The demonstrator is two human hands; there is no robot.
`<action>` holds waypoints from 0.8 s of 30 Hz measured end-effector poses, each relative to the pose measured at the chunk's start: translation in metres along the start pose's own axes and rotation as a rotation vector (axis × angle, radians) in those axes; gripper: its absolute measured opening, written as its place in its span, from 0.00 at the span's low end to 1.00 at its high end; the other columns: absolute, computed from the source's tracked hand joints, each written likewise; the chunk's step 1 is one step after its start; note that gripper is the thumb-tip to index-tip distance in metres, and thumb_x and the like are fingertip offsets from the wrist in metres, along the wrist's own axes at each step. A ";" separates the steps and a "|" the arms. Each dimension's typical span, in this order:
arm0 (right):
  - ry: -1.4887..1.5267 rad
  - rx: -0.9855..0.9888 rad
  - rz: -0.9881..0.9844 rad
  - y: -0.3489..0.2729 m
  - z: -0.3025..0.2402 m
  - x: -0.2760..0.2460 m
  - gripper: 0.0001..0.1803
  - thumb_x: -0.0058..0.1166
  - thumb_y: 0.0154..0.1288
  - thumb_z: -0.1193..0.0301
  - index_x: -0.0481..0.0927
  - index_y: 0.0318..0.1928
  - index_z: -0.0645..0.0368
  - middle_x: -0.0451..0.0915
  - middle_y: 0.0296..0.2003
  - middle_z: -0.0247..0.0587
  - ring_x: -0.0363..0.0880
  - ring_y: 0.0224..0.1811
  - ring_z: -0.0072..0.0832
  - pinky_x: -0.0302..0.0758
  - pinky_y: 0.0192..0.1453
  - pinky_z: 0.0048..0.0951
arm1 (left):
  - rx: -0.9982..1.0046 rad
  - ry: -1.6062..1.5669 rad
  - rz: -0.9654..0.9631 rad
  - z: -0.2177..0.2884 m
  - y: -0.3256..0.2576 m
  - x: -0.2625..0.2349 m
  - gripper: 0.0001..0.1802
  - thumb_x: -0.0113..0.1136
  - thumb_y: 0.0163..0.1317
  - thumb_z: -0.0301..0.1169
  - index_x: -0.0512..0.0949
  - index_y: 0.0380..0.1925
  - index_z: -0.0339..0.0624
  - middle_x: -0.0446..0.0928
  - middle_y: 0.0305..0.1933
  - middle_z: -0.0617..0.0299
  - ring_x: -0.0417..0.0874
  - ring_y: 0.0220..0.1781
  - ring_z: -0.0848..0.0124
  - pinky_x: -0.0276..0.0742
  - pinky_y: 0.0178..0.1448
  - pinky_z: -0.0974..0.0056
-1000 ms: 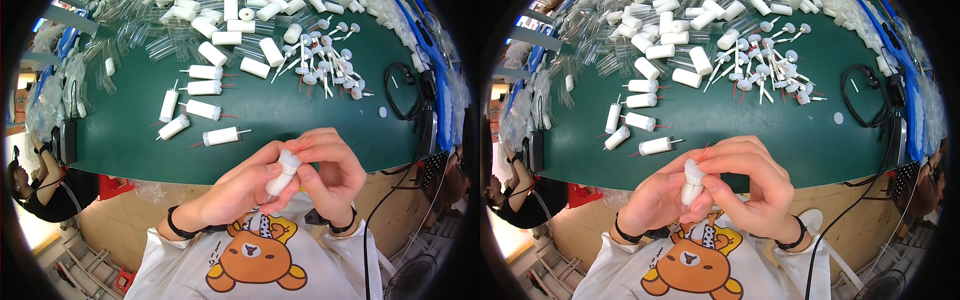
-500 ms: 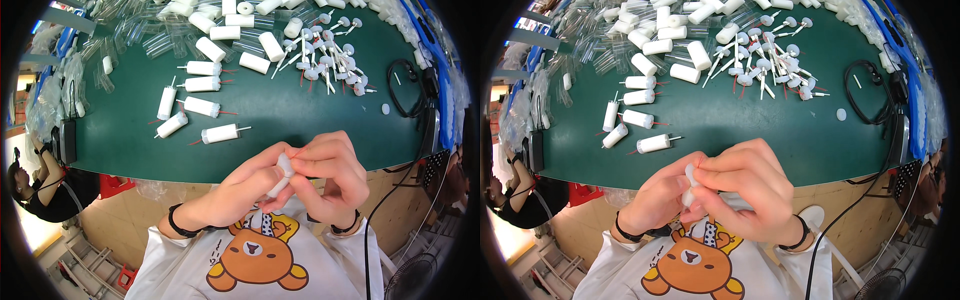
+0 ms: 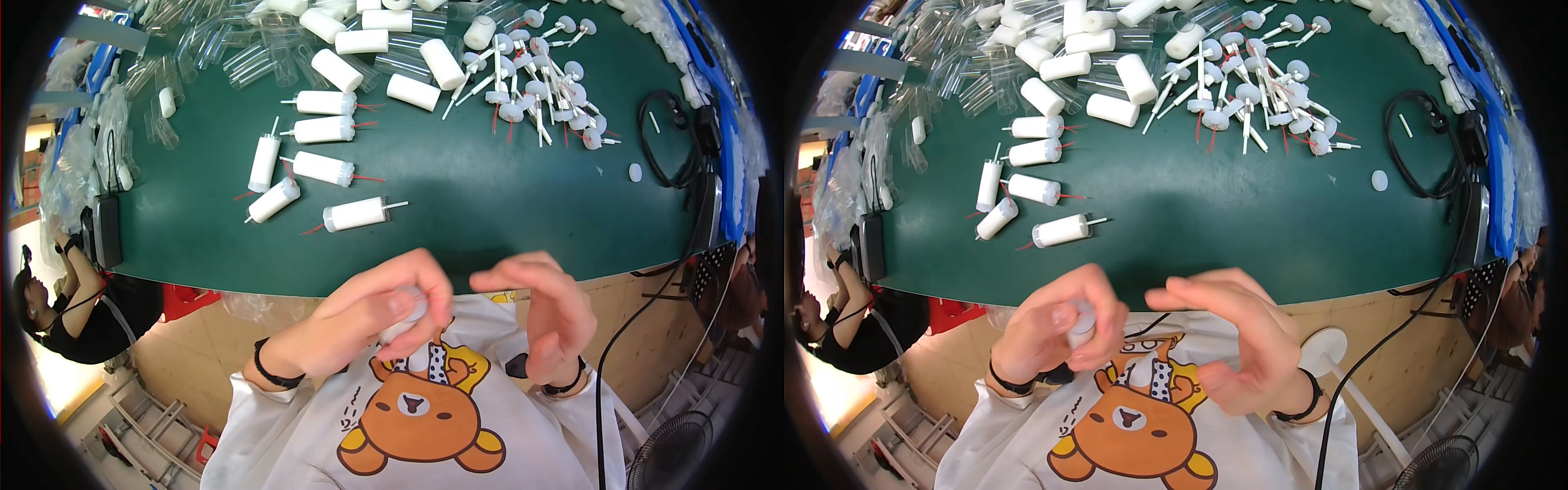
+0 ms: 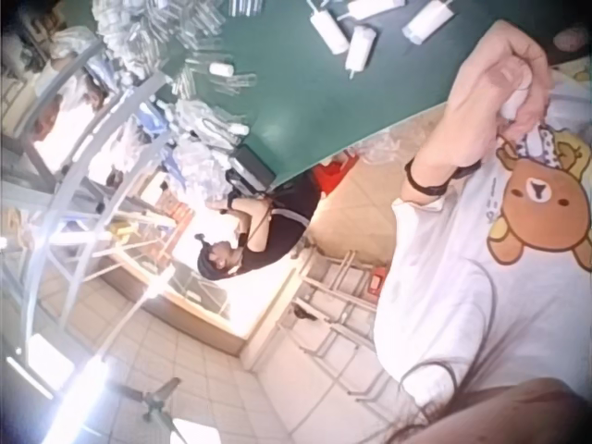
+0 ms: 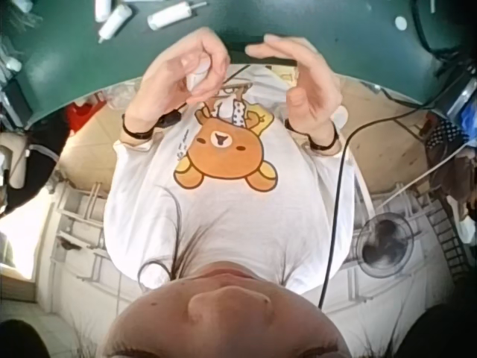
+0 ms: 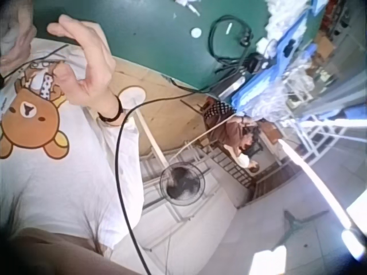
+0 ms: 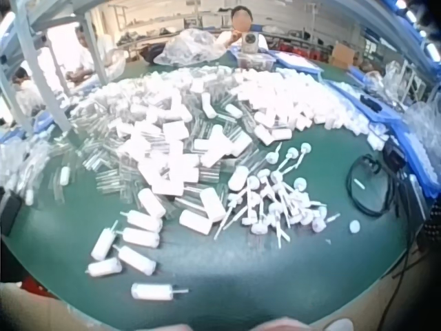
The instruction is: Assembling small white plastic components by hand at a workbench.
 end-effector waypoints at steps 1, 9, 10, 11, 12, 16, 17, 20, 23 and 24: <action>0.086 0.112 -0.041 -0.009 0.012 0.000 0.24 0.46 0.64 0.63 0.71 0.49 0.74 0.79 0.40 0.55 0.77 0.40 0.38 0.73 0.43 0.35 | -0.003 -0.005 0.002 -0.007 -0.006 -0.003 0.23 0.43 0.64 0.49 0.64 0.33 0.35 0.63 0.18 0.62 0.60 0.17 0.78 0.57 0.22 0.72; 0.474 0.728 -0.496 -0.074 0.057 0.080 0.21 0.41 0.69 0.62 0.63 0.53 0.66 0.76 0.43 0.47 0.76 0.43 0.33 0.71 0.49 0.30 | -0.169 -0.119 -0.159 -0.085 -0.016 0.004 0.08 0.46 0.68 0.34 0.66 0.39 0.42 0.64 0.27 0.67 0.66 0.26 0.78 0.65 0.32 0.72; 0.593 0.909 -0.522 -0.081 0.060 0.089 0.22 0.46 0.67 0.62 0.62 0.53 0.65 0.76 0.42 0.43 0.75 0.43 0.27 0.70 0.49 0.29 | -0.171 -0.264 -0.152 -0.095 -0.014 0.001 0.08 0.45 0.68 0.35 0.65 0.37 0.42 0.64 0.28 0.67 0.66 0.27 0.79 0.65 0.32 0.72; 0.595 0.909 -0.524 -0.085 0.063 0.097 0.22 0.46 0.67 0.62 0.62 0.53 0.65 0.76 0.42 0.43 0.75 0.43 0.27 0.70 0.49 0.29 | -0.171 -0.409 -0.143 -0.100 -0.014 0.000 0.08 0.45 0.68 0.35 0.64 0.35 0.43 0.65 0.28 0.67 0.65 0.28 0.79 0.65 0.33 0.72; 0.620 0.878 -0.414 -0.088 0.070 0.100 0.23 0.49 0.65 0.62 0.62 0.52 0.64 0.76 0.41 0.40 0.74 0.44 0.25 0.70 0.48 0.28 | -0.249 -0.484 -0.149 -0.103 -0.013 0.004 0.10 0.45 0.69 0.37 0.62 0.32 0.44 0.62 0.26 0.69 0.63 0.27 0.79 0.63 0.32 0.73; 0.752 0.991 -0.226 -0.101 0.083 0.107 0.25 0.56 0.61 0.69 0.62 0.55 0.63 0.73 0.42 0.37 0.75 0.42 0.20 0.73 0.45 0.23 | -0.140 -0.582 -0.187 -0.109 -0.004 0.010 0.12 0.41 0.69 0.40 0.62 0.31 0.46 0.60 0.21 0.71 0.59 0.23 0.80 0.56 0.27 0.74; 0.754 0.991 -0.226 -0.101 0.084 0.108 0.25 0.56 0.61 0.69 0.62 0.55 0.63 0.73 0.42 0.37 0.75 0.42 0.20 0.73 0.45 0.23 | -0.167 -0.584 -0.159 -0.111 -0.003 0.009 0.11 0.41 0.69 0.40 0.61 0.31 0.47 0.59 0.21 0.72 0.58 0.22 0.81 0.55 0.27 0.74; 0.908 1.081 -0.203 -0.103 0.086 0.116 0.22 0.59 0.58 0.67 0.67 0.48 0.66 0.73 0.42 0.38 0.72 0.46 0.20 0.70 0.49 0.24 | -0.175 -0.558 -0.108 -0.114 0.001 0.008 0.11 0.42 0.69 0.39 0.61 0.30 0.47 0.58 0.21 0.73 0.57 0.22 0.81 0.55 0.27 0.74; 0.933 0.971 -0.051 -0.084 0.088 0.111 0.18 0.59 0.57 0.69 0.70 0.43 0.67 0.74 0.40 0.38 0.72 0.44 0.19 0.70 0.47 0.22 | -0.180 -0.520 -0.072 -0.115 0.003 0.005 0.11 0.44 0.69 0.39 0.63 0.31 0.46 0.59 0.23 0.73 0.59 0.25 0.82 0.58 0.30 0.75; 0.940 0.989 -0.038 -0.079 0.085 0.109 0.18 0.59 0.57 0.68 0.71 0.42 0.67 0.75 0.39 0.38 0.73 0.42 0.19 0.71 0.44 0.21 | -0.202 -0.509 -0.060 -0.116 0.002 0.003 0.10 0.45 0.69 0.38 0.65 0.32 0.45 0.61 0.26 0.72 0.61 0.28 0.83 0.60 0.32 0.75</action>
Point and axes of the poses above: each hand's wrist, its own y-axis towards the middle knuckle, its own x-axis out of the palm, z = x × y, the point moved 10 cm from there along y, towards the middle knuckle
